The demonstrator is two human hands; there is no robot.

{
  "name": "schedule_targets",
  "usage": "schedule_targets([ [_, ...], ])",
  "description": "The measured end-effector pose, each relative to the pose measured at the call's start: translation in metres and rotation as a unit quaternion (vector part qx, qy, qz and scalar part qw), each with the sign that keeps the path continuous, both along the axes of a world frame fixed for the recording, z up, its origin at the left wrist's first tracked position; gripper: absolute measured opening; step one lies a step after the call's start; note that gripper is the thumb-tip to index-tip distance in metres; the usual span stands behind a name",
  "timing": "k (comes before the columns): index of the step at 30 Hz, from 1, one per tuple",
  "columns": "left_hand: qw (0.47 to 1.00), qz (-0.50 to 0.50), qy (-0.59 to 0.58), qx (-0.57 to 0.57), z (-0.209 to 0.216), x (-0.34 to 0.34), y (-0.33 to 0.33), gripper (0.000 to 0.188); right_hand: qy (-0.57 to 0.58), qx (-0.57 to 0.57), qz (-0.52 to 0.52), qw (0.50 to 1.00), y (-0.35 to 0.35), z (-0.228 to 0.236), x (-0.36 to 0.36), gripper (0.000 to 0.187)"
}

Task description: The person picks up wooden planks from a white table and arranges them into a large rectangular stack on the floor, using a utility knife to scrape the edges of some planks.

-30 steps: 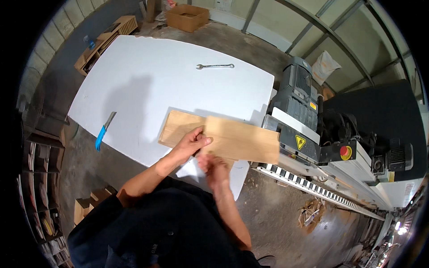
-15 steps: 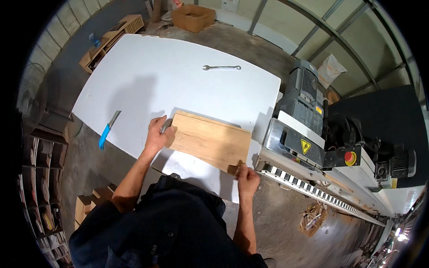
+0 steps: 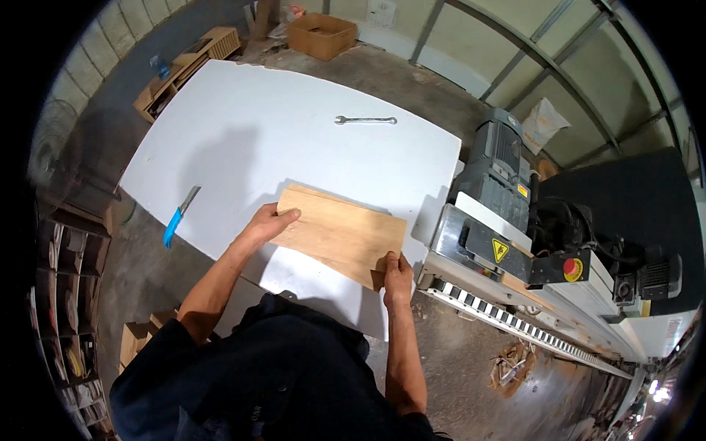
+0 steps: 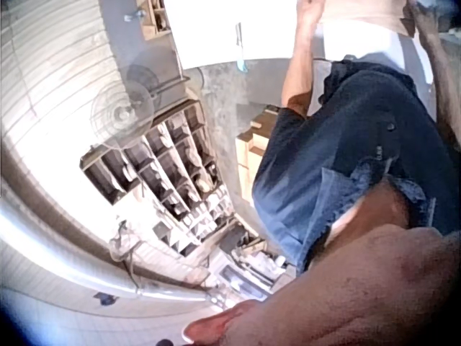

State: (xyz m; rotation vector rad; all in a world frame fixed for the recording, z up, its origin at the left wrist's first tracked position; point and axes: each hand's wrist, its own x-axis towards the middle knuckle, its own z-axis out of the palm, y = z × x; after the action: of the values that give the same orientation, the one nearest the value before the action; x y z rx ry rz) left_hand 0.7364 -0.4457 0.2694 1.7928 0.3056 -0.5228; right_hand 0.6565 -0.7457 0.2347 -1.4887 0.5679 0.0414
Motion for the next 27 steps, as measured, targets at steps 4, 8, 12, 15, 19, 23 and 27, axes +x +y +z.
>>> schedule_targets([
  [4,0.999,-0.006,-0.028,0.039,-0.016,-0.002,0.005,0.05,0.024,-0.041,0.008,0.999,0.008,0.006,0.008,0.037],
  [8,0.998,0.037,-0.044,-0.02,-0.016,-0.007,0.005,0.047,0.012,-0.068,0.042,0.997,0.006,-0.011,0.015,0.04],
  [12,0.998,0.048,-0.035,-0.013,-0.018,-0.001,0.007,0.046,-0.009,-0.007,0.043,0.999,0.01,-0.006,0.01,0.043],
  [15,0.999,0.041,-0.028,-0.003,-0.017,-0.003,0.01,0.048,-0.022,0.062,0.028,0.997,0.011,-0.001,0.0,0.044],
  [19,0.998,0.039,-0.05,-0.017,-0.025,-0.002,0.012,0.051,-0.036,0.161,-0.126,0.978,-0.012,-0.02,-0.005,0.041],
  [23,0.996,0.058,-0.056,-0.026,-0.017,-0.011,0.013,0.054,-0.078,0.343,-0.213,0.912,-0.033,-0.006,0.015,0.032],
  [27,0.997,0.056,-0.05,-0.027,-0.012,-0.011,0.011,0.055,-0.063,0.432,-0.28,0.855,-0.044,0.004,0.039,0.027],
])
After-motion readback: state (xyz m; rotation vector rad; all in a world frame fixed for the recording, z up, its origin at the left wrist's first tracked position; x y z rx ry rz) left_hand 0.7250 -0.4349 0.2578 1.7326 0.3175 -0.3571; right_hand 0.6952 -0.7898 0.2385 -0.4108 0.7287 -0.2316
